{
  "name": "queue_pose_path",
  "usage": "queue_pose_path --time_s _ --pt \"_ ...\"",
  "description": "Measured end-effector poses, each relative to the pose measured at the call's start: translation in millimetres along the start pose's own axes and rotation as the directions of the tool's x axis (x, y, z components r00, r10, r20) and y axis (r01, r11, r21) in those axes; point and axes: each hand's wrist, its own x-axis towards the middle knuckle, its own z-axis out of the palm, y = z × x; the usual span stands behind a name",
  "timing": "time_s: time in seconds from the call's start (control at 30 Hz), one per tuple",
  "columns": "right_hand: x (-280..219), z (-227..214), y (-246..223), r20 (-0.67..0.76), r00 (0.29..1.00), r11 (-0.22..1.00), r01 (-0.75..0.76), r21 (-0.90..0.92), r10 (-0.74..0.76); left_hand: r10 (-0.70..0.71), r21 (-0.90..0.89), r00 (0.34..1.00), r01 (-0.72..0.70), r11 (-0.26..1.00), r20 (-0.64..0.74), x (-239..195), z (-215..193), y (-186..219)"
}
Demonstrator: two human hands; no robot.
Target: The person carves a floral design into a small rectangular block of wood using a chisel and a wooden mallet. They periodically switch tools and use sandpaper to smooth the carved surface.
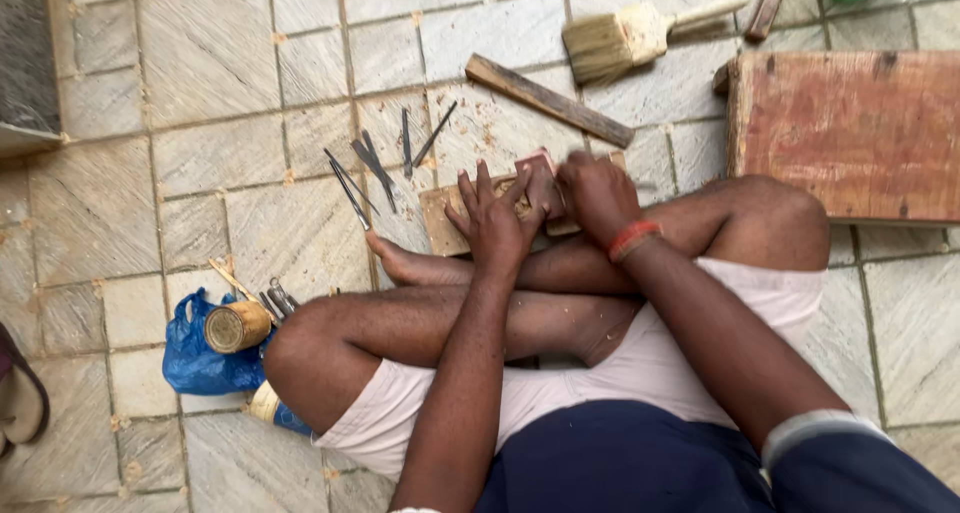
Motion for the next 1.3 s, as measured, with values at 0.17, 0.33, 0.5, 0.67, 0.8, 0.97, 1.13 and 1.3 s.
queue_pose_path --time_s 0.17,0.33,0.5,0.67,0.8,0.97,1.13,1.3 --pt "15.5 -0.2 4.3 0.025 0.999 0.998 0.039 0.050 -0.041 -0.025 -0.001 0.999 0.025 1.000 0.037 9.9 -9.7 5.2" --pt "3.3 8.1 10.0 0.021 0.999 0.998 0.042 0.048 -0.043 -0.017 0.005 1.000 0.017 1.000 0.007 2.7 1.6 0.7" --pt "15.3 1.7 3.5 0.032 0.999 0.999 0.034 0.025 -0.035 0.008 0.010 1.000 -0.008 1.000 0.004 9.1 -10.2 5.5" --pt "3.2 28.0 22.7 0.085 0.996 0.999 -0.008 0.046 0.004 -0.012 0.038 1.000 0.011 0.999 0.023 2.6 2.0 -1.4" --pt "16.0 21.4 19.8 0.003 0.999 0.998 0.050 0.040 -0.051 -0.008 0.032 0.999 0.008 0.999 0.031 2.7 -7.2 4.9" --pt "6.9 -4.0 2.5 0.073 0.997 0.993 0.016 0.121 -0.025 -0.029 0.035 0.999 0.028 0.999 0.023 2.4 -5.7 4.4" --pt "18.8 -1.4 3.5 -0.008 1.000 0.999 0.030 0.021 -0.030 0.010 0.015 1.000 -0.010 1.000 0.008 1.1 -7.6 3.8" --pt "9.4 15.8 18.6 0.014 0.995 0.993 0.098 0.071 -0.099 -0.019 0.026 1.000 0.019 0.999 0.016 4.7 -4.0 3.2"
